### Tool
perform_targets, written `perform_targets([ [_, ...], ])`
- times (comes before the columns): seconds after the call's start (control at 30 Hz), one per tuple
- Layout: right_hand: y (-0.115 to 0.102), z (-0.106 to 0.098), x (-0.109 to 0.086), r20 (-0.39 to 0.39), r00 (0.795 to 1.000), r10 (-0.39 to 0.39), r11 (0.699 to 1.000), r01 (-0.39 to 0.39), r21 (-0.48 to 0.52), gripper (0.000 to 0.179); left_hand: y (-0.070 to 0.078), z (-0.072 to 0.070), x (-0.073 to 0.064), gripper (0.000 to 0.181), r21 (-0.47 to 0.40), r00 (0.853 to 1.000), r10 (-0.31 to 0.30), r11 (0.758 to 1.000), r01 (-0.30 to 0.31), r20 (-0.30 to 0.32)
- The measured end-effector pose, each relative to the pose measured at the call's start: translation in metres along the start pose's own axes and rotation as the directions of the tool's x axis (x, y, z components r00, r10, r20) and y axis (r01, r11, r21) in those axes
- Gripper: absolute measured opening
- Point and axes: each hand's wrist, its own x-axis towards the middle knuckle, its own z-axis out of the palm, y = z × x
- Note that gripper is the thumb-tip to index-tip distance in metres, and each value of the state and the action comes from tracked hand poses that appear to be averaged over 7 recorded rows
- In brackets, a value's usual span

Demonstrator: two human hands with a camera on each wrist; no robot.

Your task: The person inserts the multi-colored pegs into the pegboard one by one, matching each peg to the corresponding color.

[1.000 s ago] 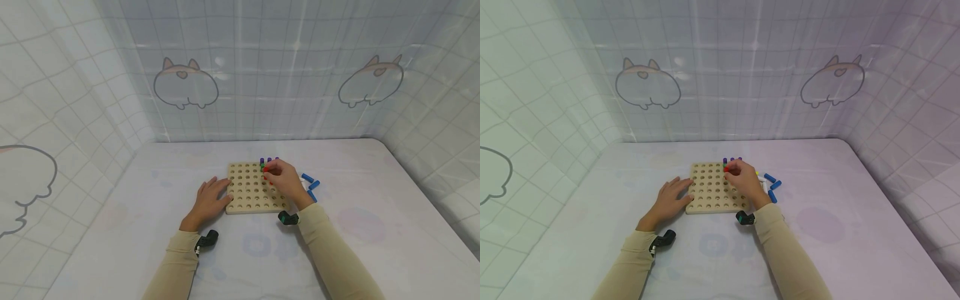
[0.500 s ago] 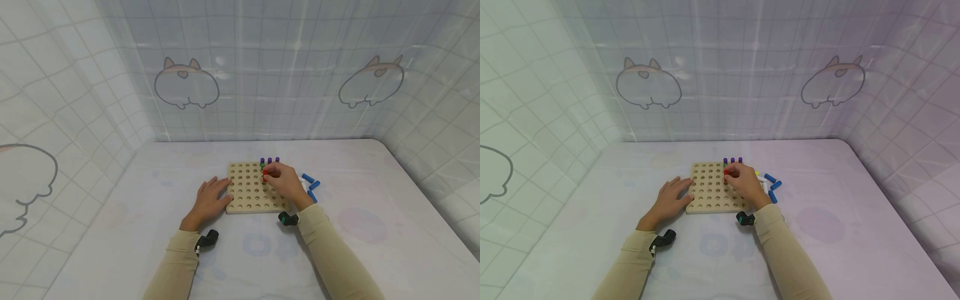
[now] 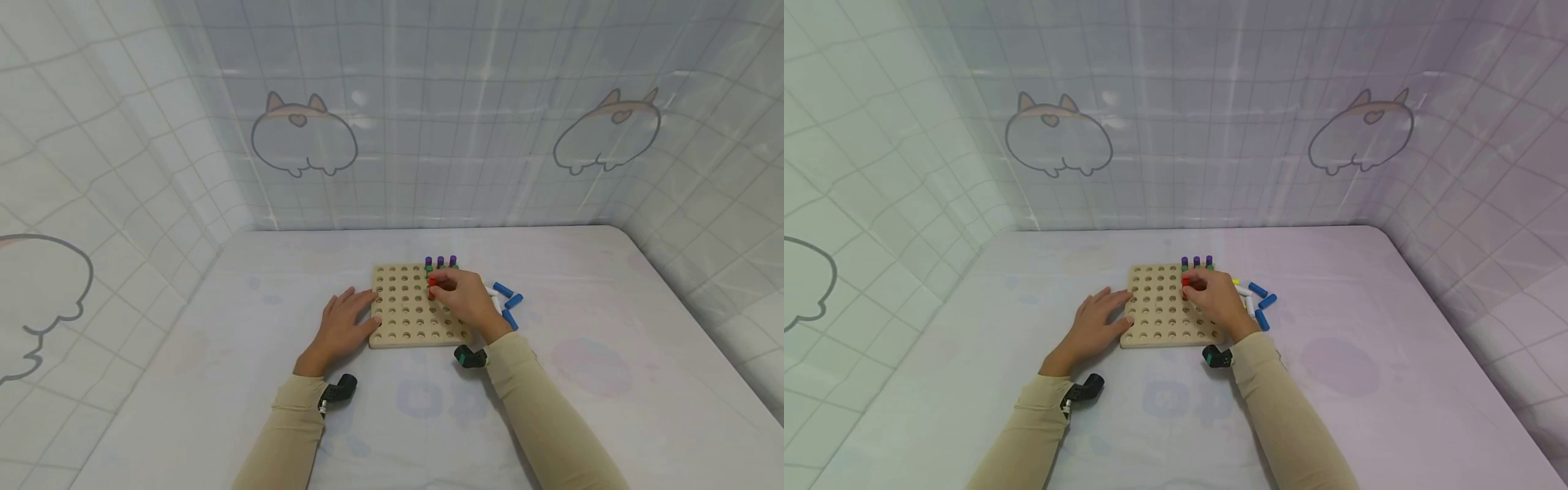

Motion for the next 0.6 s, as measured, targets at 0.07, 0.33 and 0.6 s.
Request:
perform_targets([
  [0.07,-0.0007,0.0001,0.0,0.003,1.0,0.003,1.0,-0.003,-0.014,0.029,0.0008,-0.0006,-0.0004,0.056,-0.004,1.0,0.0,1.0,0.0,-0.001],
  [0.33,-0.0022,-0.0016,-0.0006,0.019,1.0,-0.009,0.999,0.01,-0.033,0.027,0.0025,-0.0019,-0.0002,0.056,-0.006,1.0,-0.009,1.0,0.009,0.003],
  [0.6,-0.0013,-0.0016,-0.0002,0.032,0.999,-0.006,0.999,0.007,-0.044,0.026,0.0009,-0.0008,0.0006,0.056,-0.003,1.0,-0.013,1.0,0.013,0.0],
])
